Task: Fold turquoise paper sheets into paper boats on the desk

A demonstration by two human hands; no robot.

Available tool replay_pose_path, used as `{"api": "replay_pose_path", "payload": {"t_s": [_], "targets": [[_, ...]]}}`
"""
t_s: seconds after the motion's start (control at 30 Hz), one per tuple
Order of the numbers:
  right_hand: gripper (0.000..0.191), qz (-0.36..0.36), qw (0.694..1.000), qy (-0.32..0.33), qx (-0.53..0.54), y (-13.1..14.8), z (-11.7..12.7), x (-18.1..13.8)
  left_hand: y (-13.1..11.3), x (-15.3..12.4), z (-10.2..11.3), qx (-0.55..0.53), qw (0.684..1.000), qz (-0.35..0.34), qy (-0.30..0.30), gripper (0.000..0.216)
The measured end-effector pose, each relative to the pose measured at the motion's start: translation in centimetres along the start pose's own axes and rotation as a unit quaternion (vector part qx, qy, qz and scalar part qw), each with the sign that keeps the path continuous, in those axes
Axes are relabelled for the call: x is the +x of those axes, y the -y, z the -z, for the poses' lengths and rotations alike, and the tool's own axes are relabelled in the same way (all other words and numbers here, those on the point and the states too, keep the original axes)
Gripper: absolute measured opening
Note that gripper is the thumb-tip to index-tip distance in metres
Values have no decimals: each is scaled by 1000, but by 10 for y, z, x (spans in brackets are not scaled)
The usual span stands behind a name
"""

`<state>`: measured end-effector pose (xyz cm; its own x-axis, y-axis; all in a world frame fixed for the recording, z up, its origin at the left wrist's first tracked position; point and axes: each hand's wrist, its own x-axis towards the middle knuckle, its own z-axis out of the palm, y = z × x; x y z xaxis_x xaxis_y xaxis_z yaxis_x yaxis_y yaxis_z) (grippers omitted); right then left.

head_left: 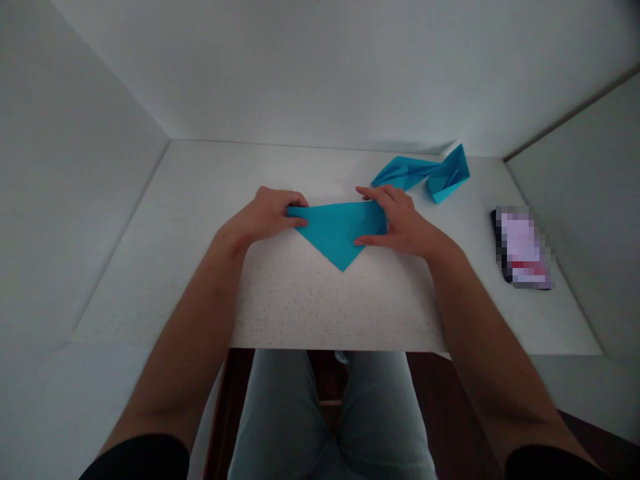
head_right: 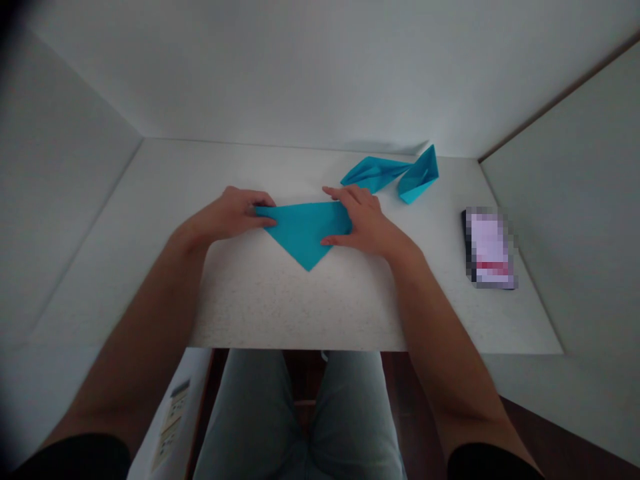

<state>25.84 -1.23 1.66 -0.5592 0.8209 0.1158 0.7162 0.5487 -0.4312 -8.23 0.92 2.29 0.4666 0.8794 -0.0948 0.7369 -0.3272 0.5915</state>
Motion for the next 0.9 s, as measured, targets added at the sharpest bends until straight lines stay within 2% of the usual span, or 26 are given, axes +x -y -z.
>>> {"api": "replay_pose_path", "payload": {"t_s": [0.13, 0.33, 0.5, 0.6, 0.67, 0.73, 0.8, 0.9], "targets": [[108, 25, 997, -3, 75, -3, 9, -2, 11, 2, 0, 53, 997, 13, -59, 22], [92, 40, 989, 45, 135, 0, 8, -2, 18, 3, -3, 67, 990, 44, -113, 27], [99, -6, 982, 53, 179, 3, 7, -2, 4, -1, -3, 82, 987, 50, -129, 48], [94, -5, 982, 53, 180, 7, 7, -3, -5, -2, -4, 100, 984, 49, -138, 63], [89, 3, 984, 39, 175, 10, 8, -3, -7, -1, -6, 107, 983, 42, -140, 62], [84, 2, 983, 27, 181, 12, 8, -3, -8, 0, -8, 106, 985, 22, -132, 52], [80, -3, 980, 20, 200, 11, 9, -3, -7, 2, -10, 97, 990, -6, -107, 40], [67, 20, 975, 1, 220, 6, 11, -2, -5, 5, -13, 81, 994, -32, -61, 34]]}}
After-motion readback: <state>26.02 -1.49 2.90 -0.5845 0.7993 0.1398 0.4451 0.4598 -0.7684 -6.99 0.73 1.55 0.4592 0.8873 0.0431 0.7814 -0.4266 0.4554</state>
